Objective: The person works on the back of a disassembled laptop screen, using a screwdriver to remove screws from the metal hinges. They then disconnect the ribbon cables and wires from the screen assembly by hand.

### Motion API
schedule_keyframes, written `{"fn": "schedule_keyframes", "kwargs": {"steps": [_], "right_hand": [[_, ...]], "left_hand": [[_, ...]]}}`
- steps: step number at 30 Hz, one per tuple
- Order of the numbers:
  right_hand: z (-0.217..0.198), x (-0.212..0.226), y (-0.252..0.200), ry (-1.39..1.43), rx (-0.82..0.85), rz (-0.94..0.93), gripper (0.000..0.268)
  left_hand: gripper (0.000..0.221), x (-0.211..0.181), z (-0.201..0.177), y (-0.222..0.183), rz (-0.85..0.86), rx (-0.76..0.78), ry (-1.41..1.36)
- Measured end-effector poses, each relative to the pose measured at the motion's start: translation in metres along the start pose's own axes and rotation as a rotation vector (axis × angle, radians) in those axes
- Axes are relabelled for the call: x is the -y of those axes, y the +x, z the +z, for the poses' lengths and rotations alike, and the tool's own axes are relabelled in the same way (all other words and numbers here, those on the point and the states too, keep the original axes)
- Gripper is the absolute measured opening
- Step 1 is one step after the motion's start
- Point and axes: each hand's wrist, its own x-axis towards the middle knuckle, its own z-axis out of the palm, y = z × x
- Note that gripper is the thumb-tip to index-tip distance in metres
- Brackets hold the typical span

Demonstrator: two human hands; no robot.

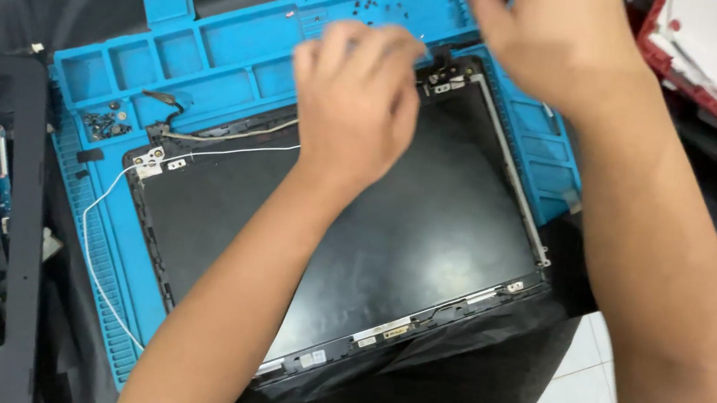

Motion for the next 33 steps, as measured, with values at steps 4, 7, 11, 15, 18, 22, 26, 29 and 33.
{"fn": "schedule_keyframes", "kwargs": {"steps": [4,7,11,15,18,22,26,29,33], "right_hand": [[-0.001,0.010,-0.008,0.154,-0.055,-0.308,0.010],[0.002,0.008,-0.024,0.067,-0.026,-0.292,0.015],[0.005,0.015,-0.032,0.052,-0.056,-0.201,0.013],[0.003,0.015,-0.036,-0.020,-0.014,-0.174,0.011],[0.003,0.014,-0.036,-0.053,0.005,-0.164,0.012],[0.003,0.006,-0.043,-0.106,0.034,-0.158,0.008],[-0.001,0.008,-0.040,-0.140,0.050,-0.140,0.003],[-0.002,0.010,-0.039,-0.142,0.074,-0.109,0.003],[0.000,0.017,-0.035,-0.095,0.087,-0.031,0.015]], "left_hand": [[0.039,0.010,-0.008,0.001,-0.144,-0.175,0.142],[0.035,0.014,0.002,0.001,-0.148,-0.103,0.083],[0.026,0.019,0.009,-0.003,-0.155,0.017,0.031],[0.016,0.022,0.009,0.001,-0.202,0.000,0.037],[0.007,0.021,0.006,0.002,-0.229,0.009,0.049],[0.011,0.019,0.003,0.002,-0.269,-0.040,0.043],[0.012,0.015,0.001,0.002,-0.302,-0.065,0.045],[0.013,0.012,0.000,0.003,-0.308,-0.055,0.054],[0.011,0.006,-0.005,0.008,-0.270,-0.068,0.028]]}}
